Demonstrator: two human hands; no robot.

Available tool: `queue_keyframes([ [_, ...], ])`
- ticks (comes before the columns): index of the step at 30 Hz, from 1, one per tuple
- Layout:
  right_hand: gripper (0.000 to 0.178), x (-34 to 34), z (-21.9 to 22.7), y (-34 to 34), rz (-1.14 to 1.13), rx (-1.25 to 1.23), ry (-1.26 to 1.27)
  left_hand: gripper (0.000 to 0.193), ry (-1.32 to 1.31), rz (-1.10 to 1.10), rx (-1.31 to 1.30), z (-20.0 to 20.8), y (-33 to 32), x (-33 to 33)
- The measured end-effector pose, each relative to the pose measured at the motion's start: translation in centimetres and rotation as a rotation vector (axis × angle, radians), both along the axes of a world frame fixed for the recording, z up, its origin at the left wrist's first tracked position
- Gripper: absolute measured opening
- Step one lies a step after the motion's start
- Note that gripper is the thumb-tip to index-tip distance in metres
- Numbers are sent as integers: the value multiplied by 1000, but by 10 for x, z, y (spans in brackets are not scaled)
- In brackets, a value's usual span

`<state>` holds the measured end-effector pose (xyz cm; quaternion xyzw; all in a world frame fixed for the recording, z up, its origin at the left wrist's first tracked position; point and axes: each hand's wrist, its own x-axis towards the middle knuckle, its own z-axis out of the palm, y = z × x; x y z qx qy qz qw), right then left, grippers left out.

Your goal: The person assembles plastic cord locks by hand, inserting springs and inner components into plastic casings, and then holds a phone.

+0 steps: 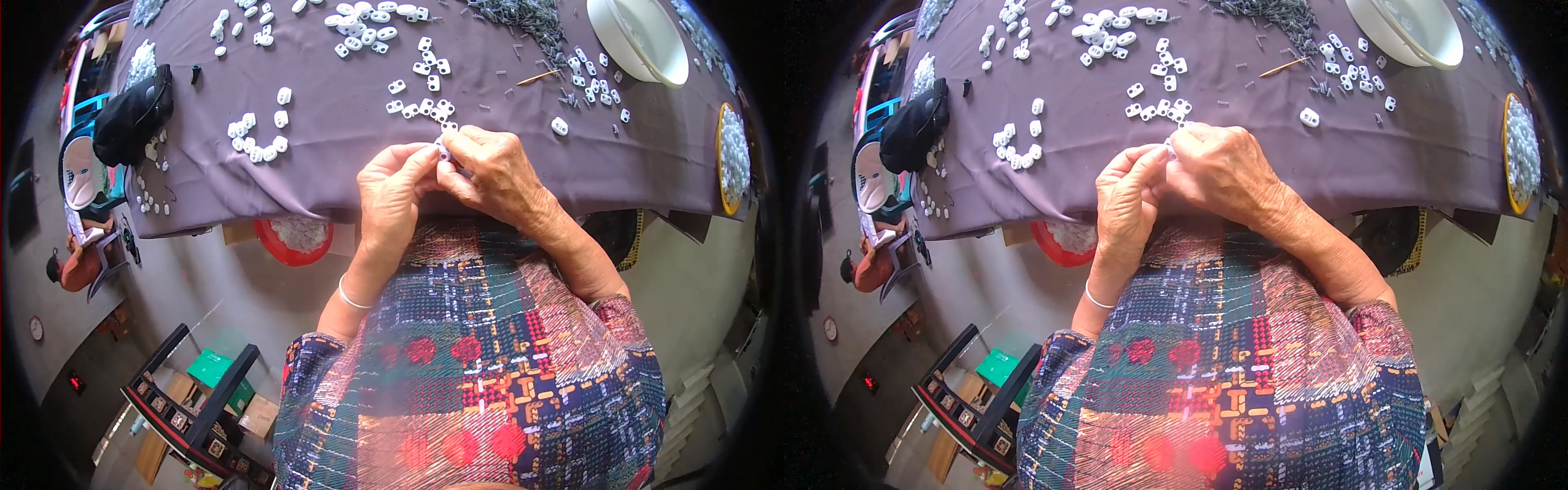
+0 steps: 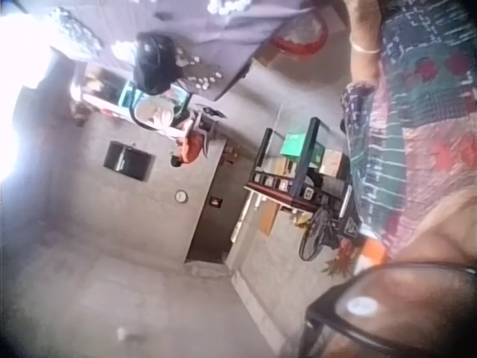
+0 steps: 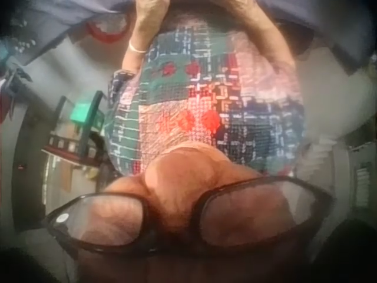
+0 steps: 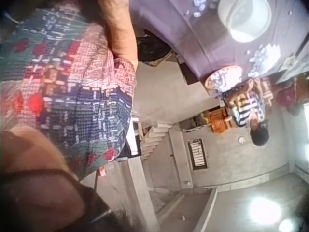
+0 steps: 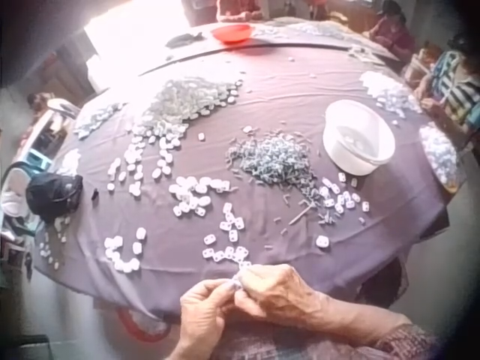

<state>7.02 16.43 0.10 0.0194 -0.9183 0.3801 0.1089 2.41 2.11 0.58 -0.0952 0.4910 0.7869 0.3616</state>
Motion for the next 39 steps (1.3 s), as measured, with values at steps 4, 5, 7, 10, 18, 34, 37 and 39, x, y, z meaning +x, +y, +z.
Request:
queue_keyframes([
  [4,11,2,-3,1,29,-50,59,12,52,27,-13,-3,0,3],
  [5,11,2,-4,1,33,-59,72,11,60,42,-10,-3,1,4],
  [7,11,1,-8,1,31,-71,88,10,67,50,-23,-6,2,4],
  [10,11,0,-13,0,32,-82,125,9,75,69,-50,-6,5,3],
  [18,13,2,-14,-12,18,-22,201,8,194,105,-225,-1,7,9],
  [34,28,7,-14,-11,-37,-178,242,18,1739,160,-1222,-19,-39,-118],
  [37,26,4,-17,-12,-35,-137,284,19,1799,105,-1291,-21,-39,-122],
  [39,25,7,-17,-10,-59,-104,295,19,1749,147,-1392,-24,-48,-125],
])
